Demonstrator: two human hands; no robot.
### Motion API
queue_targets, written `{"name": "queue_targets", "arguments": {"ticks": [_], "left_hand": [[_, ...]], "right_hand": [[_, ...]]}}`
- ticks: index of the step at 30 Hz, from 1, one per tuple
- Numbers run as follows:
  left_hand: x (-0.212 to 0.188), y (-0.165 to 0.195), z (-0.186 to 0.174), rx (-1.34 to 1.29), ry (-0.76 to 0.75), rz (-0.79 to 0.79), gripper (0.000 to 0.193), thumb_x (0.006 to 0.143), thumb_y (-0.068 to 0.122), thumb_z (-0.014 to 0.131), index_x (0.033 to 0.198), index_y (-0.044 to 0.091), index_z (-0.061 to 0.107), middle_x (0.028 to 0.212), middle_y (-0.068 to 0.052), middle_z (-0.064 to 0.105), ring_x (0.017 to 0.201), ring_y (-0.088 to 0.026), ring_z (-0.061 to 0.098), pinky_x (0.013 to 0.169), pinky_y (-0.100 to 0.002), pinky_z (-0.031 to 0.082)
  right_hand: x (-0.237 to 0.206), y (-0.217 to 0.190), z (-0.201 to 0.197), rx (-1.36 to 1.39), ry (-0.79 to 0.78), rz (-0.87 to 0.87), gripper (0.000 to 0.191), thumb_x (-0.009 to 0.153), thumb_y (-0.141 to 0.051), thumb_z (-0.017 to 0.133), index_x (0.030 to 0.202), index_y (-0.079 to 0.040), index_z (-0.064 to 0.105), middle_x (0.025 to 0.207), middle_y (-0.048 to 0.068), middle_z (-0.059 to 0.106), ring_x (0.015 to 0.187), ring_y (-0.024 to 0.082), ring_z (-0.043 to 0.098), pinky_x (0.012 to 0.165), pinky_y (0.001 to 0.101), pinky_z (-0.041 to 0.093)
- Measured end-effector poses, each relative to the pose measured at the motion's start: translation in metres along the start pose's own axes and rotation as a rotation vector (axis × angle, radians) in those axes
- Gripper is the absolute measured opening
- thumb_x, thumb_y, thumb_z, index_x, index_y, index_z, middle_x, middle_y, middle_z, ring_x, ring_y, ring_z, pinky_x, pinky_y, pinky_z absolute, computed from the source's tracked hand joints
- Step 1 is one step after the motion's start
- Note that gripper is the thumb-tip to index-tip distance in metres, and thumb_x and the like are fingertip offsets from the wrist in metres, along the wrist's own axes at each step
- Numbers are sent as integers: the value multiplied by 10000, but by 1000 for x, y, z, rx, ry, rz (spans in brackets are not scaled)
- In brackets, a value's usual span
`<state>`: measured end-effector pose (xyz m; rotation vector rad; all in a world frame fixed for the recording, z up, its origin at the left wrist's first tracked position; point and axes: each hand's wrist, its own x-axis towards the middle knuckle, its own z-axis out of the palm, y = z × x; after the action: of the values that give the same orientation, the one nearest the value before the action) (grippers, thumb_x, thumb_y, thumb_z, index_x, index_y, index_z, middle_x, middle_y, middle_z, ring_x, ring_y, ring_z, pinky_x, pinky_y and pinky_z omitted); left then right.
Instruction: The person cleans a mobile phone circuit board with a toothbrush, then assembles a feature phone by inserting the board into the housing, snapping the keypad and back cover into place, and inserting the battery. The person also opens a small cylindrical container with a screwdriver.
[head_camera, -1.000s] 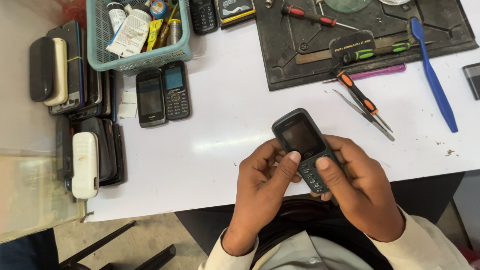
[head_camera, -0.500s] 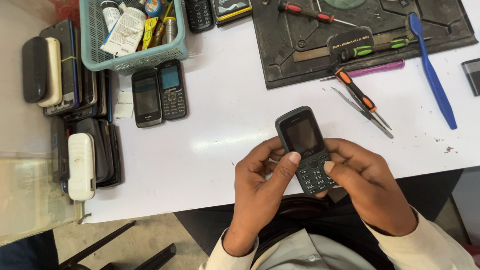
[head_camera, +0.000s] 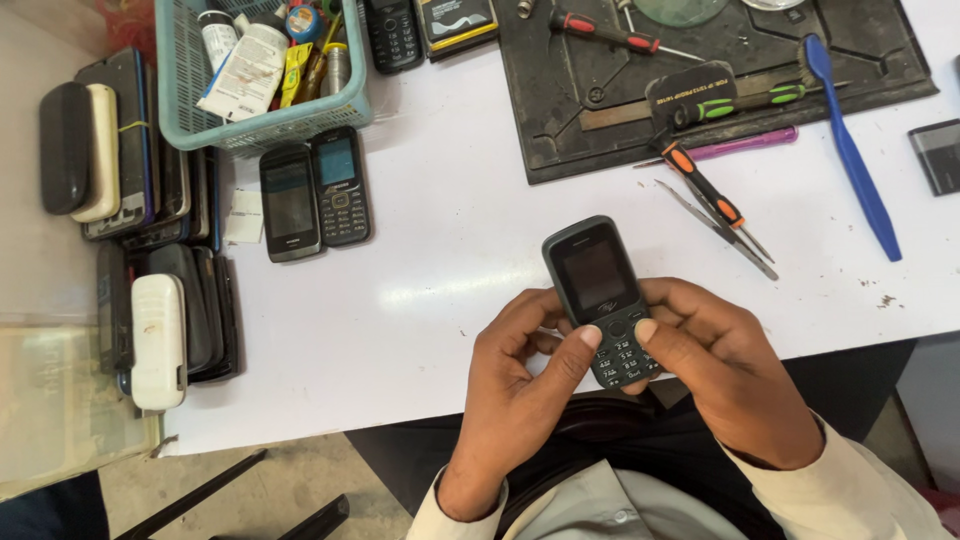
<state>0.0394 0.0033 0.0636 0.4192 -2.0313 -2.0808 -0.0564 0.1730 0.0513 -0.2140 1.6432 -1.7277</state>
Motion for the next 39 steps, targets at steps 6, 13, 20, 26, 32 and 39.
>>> {"name": "queue_targets", "arguments": {"ticks": [6,13,20,26,32,39], "left_hand": [[1,0,2,-31,7,-4,269,935,132,707,1170,3,725,1031,-56,700,880,-109,653,746,-255,538],[3,-1,7,11,15,-3,207,919,106,703,1078,-23,731,976,-60,703,865,-126,646,770,-266,543],[6,1,10,11,20,1,236,910,142,724,1087,-11,747,987,-70,716,861,-131,664,745,-274,542],[7,2,4,8,6,-14,238,916,155,717,1090,-6,745,999,-69,714,853,-126,669,722,-266,541],[2,-1,-1,9,8,-18,219,916,147,731,1065,-14,747,967,-67,705,806,-121,635,701,-266,531],[1,-8,2,-263,75,-132,266,928,125,708,1129,-49,702,824,-73,676,695,-118,607,633,-271,535]], "right_hand": [[1,1,-3,-59,-29,-62,366,940,-102,576,1245,77,672,818,81,747,687,124,677,621,284,570],[2,4,-10,2,-92,-82,379,952,-94,570,1275,82,662,802,63,718,646,85,599,573,258,504],[4,3,-10,-5,-91,-111,395,945,-96,554,1293,68,645,827,77,743,672,93,649,593,264,556],[7,7,-6,-27,-48,-102,400,939,-102,560,1294,63,644,850,106,764,680,137,712,572,279,601],[3,10,-4,-14,-67,-129,420,952,-133,575,1318,64,633,855,111,758,684,140,712,586,280,602],[-4,-2,-6,-37,-102,-70,435,951,-150,599,1335,49,643,955,103,768,710,125,684,632,265,584]]}}
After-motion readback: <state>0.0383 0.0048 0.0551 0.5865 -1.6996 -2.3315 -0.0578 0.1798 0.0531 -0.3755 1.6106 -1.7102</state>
